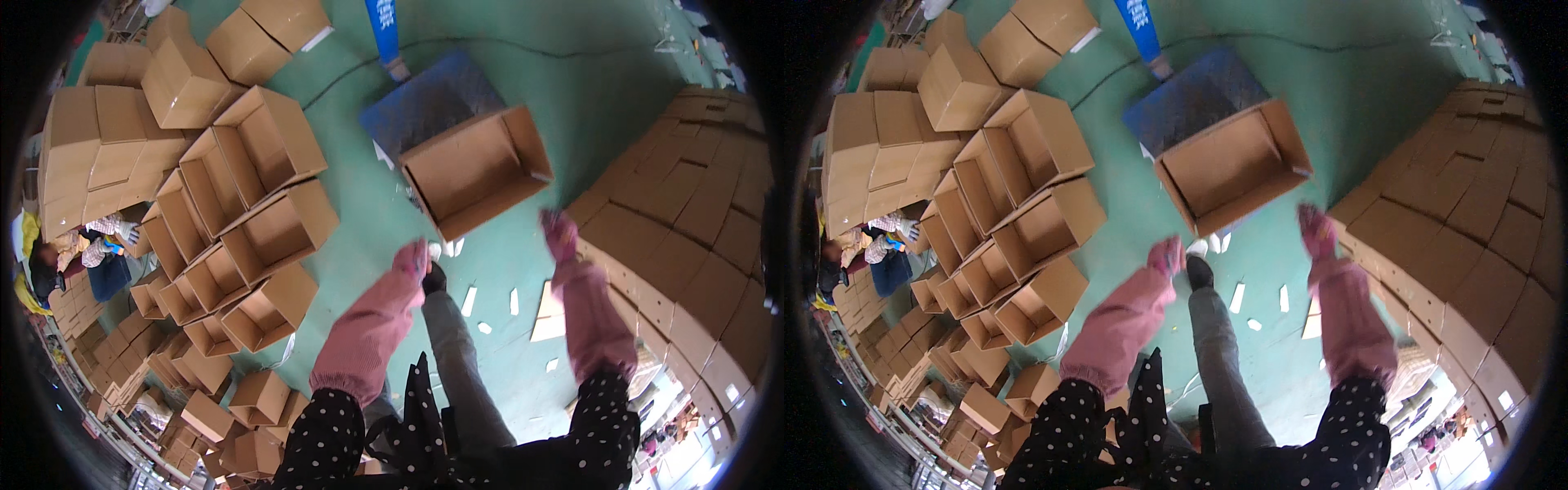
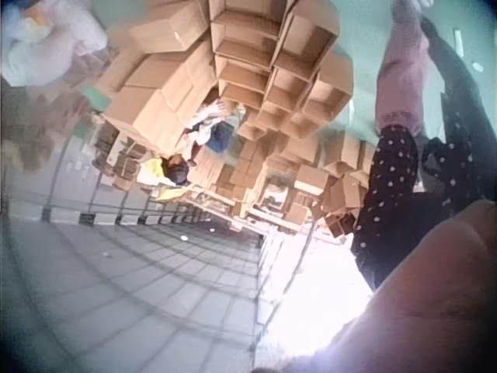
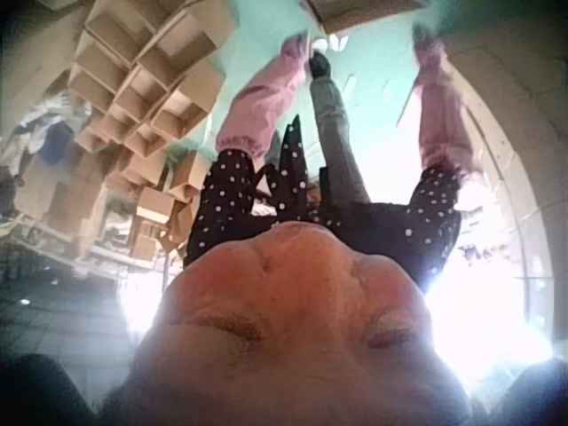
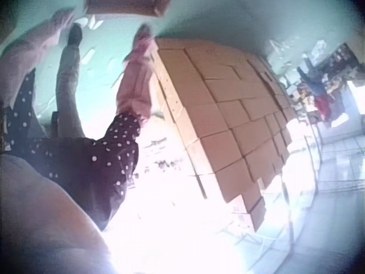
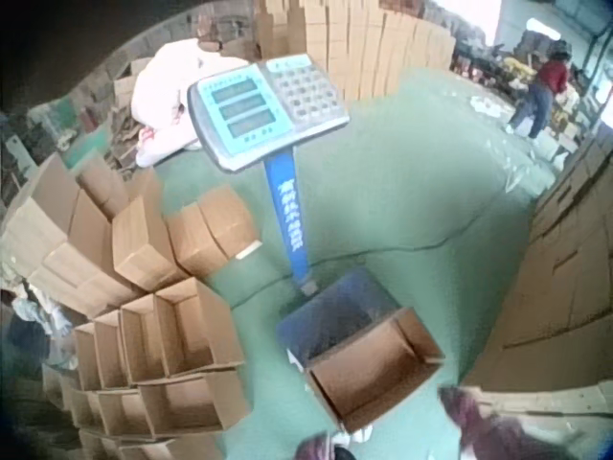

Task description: The person repeatedly picks up flat cardboard pieces, folds them into open boxes, and places them on a blue scale platform. The process continues with multiple boxes being assembled and stacked on the scale throughout the clip.

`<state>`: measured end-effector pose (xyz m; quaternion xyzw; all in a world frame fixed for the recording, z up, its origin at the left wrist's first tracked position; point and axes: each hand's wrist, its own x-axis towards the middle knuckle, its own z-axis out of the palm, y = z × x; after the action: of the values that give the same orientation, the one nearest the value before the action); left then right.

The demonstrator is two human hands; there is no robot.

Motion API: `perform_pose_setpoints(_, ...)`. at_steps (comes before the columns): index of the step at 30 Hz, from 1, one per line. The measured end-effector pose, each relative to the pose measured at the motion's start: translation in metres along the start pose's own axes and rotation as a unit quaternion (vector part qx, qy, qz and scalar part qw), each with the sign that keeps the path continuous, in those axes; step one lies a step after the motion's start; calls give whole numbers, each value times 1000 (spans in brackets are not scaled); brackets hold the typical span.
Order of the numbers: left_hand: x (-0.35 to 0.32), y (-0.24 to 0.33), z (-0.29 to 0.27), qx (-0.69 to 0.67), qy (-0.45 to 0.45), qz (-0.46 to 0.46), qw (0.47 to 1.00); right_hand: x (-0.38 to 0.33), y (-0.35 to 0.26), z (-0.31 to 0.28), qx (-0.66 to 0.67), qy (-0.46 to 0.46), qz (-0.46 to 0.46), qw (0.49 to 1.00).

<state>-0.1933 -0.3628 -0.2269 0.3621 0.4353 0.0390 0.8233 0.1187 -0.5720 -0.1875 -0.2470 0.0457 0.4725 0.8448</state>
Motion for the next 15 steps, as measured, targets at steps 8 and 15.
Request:
perform_pose_setpoints(8, -98, -96, -29, -87, 54, -301, 948, -107, 46, -19, -295, 184, 146, 926)
perform_pose_setpoints(15, -76, -76, -56, -84, -157, -176, 968, -72, 40, 14, -429, 226, 177, 856)
